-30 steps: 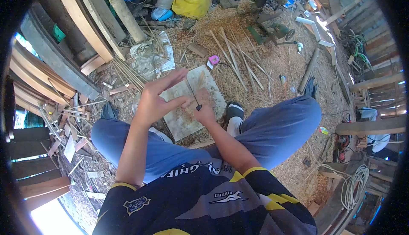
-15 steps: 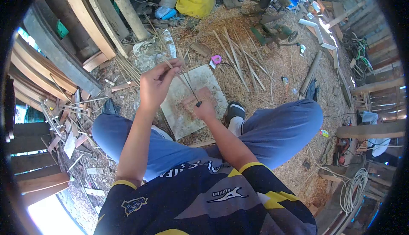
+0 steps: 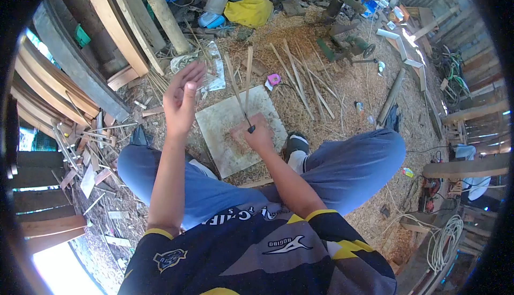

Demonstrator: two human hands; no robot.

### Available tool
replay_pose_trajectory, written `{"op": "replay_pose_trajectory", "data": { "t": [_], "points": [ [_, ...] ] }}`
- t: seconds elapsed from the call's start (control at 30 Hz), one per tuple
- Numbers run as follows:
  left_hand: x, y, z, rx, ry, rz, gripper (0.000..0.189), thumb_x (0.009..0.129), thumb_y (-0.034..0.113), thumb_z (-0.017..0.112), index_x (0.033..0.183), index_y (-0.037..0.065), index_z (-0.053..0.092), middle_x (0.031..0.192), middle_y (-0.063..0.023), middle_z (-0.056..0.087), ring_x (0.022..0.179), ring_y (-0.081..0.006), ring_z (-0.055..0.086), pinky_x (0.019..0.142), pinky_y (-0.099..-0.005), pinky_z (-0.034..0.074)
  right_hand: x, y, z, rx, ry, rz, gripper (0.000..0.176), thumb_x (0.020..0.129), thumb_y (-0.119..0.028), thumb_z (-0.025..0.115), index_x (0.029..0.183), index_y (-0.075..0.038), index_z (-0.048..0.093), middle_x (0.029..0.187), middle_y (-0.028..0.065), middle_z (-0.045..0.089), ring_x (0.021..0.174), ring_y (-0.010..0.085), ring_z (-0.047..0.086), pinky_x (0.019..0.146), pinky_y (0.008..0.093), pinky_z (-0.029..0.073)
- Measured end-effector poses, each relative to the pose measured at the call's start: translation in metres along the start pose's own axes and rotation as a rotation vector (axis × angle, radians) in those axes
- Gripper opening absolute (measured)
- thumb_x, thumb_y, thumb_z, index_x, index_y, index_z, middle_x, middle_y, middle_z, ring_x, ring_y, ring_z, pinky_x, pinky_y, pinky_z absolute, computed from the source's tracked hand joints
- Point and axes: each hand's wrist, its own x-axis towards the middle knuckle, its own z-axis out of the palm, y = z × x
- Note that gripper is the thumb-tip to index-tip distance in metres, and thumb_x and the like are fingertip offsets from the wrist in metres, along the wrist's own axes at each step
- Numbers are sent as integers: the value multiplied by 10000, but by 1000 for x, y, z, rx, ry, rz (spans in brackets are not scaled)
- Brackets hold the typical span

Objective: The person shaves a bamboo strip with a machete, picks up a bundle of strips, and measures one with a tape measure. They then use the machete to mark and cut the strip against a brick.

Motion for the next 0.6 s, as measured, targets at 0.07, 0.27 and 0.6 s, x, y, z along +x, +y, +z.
{"op": "replay_pose_trajectory", "data": {
  "t": [0.07,0.27,0.6],
  "points": [
    [-1,1,0,21,-4,-7,622,946,153,769,1431,-117,490,1384,-265,620,1335,-335,587,1128,-430,469,-6,34,21,-58,-59,-11,305,784,-292,707,790,13,690,797,250,709,835,457,699,786,533,550],
    [-8,-6,15,187,-226,-56,814,902,177,823,1533,-70,374,1484,-255,536,1383,-345,535,1167,-445,422,-2,32,19,-101,-304,26,324,804,-309,685,794,14,687,813,263,707,848,460,699,788,532,549],
    [-3,-3,2,8,-107,-13,949,886,211,835,1599,-39,261,1549,-283,459,1460,-356,449,1205,-473,357,-6,-33,-29,27,-134,12,373,793,-323,687,931,22,688,881,272,714,879,454,699,798,532,551]
  ]
}}
